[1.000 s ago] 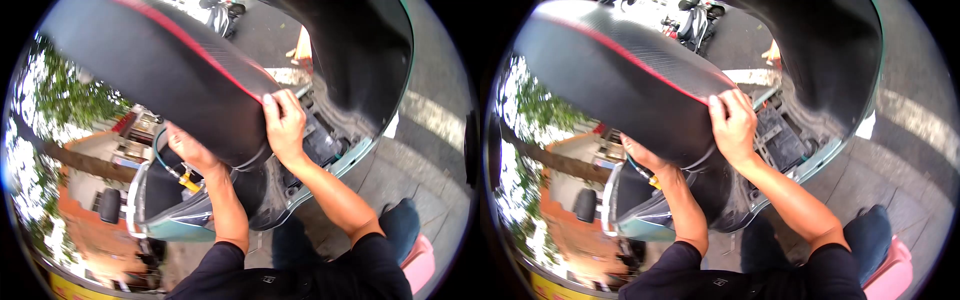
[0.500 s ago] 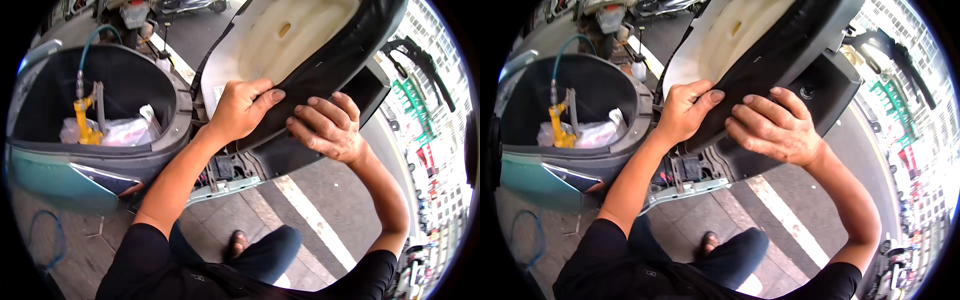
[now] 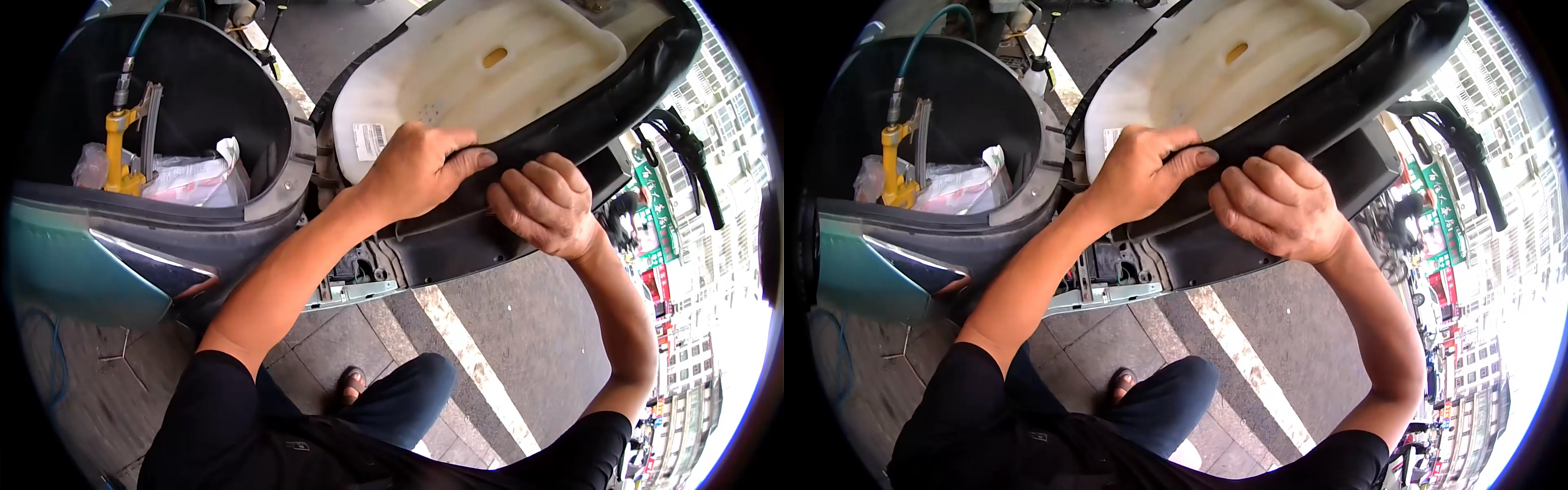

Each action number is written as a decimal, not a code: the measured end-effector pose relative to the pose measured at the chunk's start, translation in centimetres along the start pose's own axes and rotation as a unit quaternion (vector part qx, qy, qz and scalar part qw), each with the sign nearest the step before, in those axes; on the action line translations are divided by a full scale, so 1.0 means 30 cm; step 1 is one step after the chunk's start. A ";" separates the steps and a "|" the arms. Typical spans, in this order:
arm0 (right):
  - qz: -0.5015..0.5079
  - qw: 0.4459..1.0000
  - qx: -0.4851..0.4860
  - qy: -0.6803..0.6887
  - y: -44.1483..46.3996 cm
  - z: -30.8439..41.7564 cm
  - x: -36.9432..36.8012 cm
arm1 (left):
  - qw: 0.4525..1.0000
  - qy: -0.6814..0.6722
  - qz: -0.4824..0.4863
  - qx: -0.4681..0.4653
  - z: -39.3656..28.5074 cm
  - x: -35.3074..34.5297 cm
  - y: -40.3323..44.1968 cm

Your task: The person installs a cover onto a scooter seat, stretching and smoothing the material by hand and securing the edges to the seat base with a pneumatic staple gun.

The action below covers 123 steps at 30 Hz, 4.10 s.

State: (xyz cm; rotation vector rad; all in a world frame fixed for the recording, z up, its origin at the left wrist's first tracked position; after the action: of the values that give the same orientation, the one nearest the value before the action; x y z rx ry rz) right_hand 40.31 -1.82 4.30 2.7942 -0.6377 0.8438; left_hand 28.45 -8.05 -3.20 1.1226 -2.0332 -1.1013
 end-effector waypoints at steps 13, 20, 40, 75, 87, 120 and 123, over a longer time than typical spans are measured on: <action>0.039 0.997 0.040 0.059 0.042 -0.015 0.012 | 0.820 -0.483 0.098 0.293 -0.098 -0.207 -0.415; 0.082 0.993 0.000 0.085 0.040 -0.004 0.021 | 0.592 -0.729 -0.085 0.333 -0.038 -0.385 -0.300; 0.103 0.972 -0.201 0.067 0.052 0.038 0.097 | 0.447 -0.758 -0.187 0.436 -0.033 -0.350 -0.245; 0.183 0.329 -0.811 0.448 -0.087 0.049 -0.104 | 0.384 -0.733 -0.212 0.520 -0.082 -0.369 -0.311; 0.094 0.189 -0.879 0.428 -0.149 0.100 -0.116 | 0.347 -0.652 -0.350 0.576 -0.131 -0.331 -0.269; 0.357 0.041 -0.669 0.651 -0.123 0.132 -0.097 | 0.302 -0.585 -0.338 0.673 -0.117 -0.353 -0.319; 0.425 0.146 -0.329 0.831 0.198 0.055 -0.049 | 0.390 -0.572 -0.249 0.678 -0.076 -0.410 -0.349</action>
State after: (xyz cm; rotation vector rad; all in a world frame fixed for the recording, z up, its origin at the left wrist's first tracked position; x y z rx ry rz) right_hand 37.40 -7.08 2.24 -0.5457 -1.1666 1.9921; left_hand 40.48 -1.51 -12.07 2.0707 -4.2333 0.2971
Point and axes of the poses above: each hand's wrist, its own y-axis towards the middle knuckle, its own x-axis out of the back of the hand, z = x × y, the point moved 6 cm from there along y, towards the middle knuckle, and after that the axes turned 6 degrees about z, right-handed, at the moved point
